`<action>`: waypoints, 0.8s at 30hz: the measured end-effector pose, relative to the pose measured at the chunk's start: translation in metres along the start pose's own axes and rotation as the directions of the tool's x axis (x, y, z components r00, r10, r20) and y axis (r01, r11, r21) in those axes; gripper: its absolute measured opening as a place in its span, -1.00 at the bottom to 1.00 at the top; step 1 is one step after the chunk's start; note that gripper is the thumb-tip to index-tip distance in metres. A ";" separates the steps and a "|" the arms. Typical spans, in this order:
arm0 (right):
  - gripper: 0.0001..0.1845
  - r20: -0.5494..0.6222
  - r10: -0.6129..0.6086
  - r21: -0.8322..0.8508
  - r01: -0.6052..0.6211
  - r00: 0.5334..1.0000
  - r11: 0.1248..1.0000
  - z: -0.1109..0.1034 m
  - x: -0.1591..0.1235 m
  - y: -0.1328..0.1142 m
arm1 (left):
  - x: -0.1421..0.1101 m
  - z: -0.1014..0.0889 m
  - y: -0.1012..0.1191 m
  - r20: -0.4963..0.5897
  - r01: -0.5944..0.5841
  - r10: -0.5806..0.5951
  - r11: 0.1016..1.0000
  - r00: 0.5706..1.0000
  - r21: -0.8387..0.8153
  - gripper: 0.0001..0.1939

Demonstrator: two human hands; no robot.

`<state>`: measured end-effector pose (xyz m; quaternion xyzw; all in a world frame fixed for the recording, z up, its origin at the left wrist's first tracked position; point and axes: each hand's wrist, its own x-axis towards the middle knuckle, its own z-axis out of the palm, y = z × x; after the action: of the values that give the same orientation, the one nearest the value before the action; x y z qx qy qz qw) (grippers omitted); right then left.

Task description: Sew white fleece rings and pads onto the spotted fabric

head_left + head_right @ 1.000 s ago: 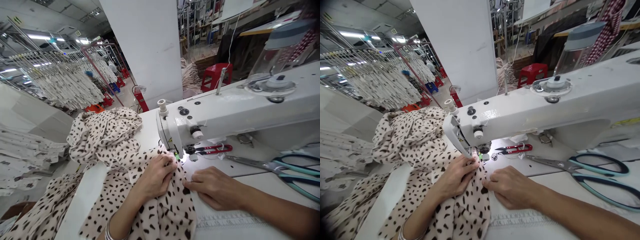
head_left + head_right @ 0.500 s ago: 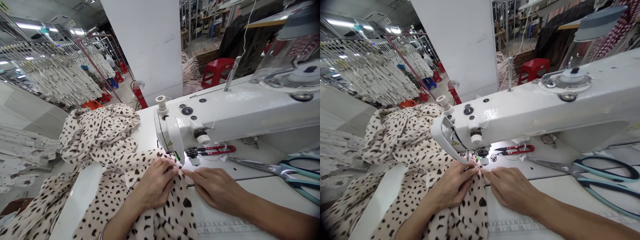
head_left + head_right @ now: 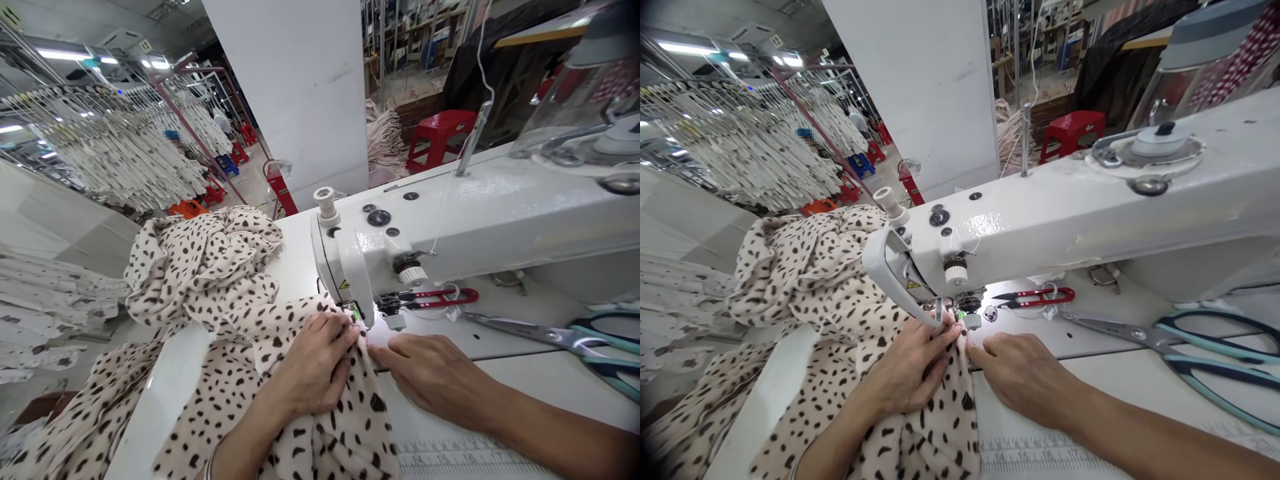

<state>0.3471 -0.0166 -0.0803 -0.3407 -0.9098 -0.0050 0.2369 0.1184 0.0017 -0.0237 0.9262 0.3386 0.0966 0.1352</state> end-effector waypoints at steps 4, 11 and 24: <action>-0.56 -0.018 -0.019 -0.007 0.018 1.000 1.000 -0.003 0.001 -0.002 | 0.000 0.001 0.000 -0.035 -0.033 0.034 0.999 0.999 0.013 -0.59; -0.71 0.030 0.000 0.160 -0.004 1.000 0.987 -0.005 0.002 -0.007 | 0.002 0.007 -0.004 -0.081 0.086 -0.083 0.996 0.993 0.025 -0.81; -0.72 0.361 0.379 0.303 -0.491 0.852 0.817 -0.021 0.043 -0.029 | -0.006 -0.013 -0.009 0.017 0.284 -0.293 0.909 0.956 -0.306 -0.95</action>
<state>0.3095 -0.0157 -0.0384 -0.4853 -0.8137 0.2770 0.1603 0.1052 0.0066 -0.0145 0.8324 0.4545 0.1404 0.2844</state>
